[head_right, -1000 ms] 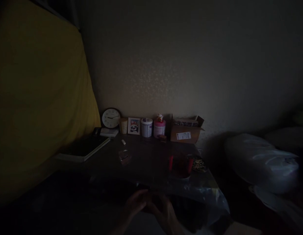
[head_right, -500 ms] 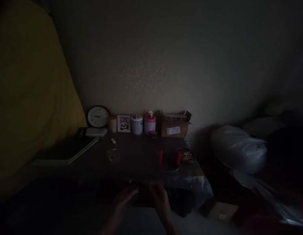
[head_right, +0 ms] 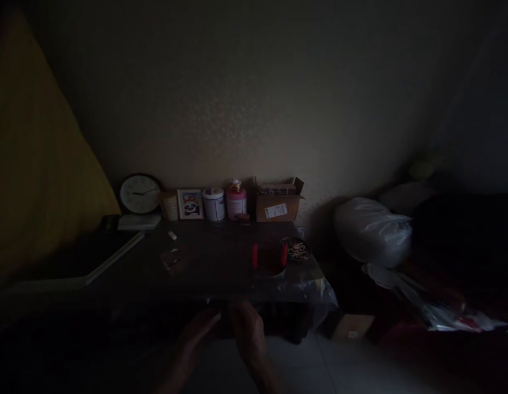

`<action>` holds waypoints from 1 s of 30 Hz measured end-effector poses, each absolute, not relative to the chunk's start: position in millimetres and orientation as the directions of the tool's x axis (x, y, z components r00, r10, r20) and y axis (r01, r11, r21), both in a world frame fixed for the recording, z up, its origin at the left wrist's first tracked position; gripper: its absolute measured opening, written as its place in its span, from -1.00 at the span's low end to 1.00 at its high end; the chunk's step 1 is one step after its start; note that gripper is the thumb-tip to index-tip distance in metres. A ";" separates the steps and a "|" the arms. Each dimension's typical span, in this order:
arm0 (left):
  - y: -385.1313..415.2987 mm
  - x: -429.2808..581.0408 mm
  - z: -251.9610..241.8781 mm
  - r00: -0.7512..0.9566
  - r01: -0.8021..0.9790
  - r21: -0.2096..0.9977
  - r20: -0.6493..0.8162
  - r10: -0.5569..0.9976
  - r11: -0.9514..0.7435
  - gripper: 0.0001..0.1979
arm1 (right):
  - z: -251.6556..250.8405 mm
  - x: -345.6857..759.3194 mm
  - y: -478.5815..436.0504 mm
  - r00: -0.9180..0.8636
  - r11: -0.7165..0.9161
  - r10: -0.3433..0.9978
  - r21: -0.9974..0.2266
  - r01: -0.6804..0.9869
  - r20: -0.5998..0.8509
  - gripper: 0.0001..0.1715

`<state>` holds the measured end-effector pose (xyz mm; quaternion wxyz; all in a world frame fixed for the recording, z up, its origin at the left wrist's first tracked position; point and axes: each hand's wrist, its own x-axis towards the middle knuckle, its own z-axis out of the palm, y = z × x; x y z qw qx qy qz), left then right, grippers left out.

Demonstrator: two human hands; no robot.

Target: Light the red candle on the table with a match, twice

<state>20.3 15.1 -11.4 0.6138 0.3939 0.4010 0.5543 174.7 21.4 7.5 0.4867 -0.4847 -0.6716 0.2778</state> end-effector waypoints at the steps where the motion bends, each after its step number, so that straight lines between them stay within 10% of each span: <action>1: 15.2 21.0 -9.5 0.084 -0.364 0.928 -0.053 0.995 0.080 -0.72 | 7.2 174.8 21.0 -0.072 0.388 0.916 -0.827 0.407 0.394 -0.77; 30: 9.8 46.7 44.6 0.124 -0.560 0.825 -0.001 0.992 0.071 -0.76 | 35.2 185.2 18.7 -0.041 0.621 0.718 -0.614 0.487 0.695 -0.79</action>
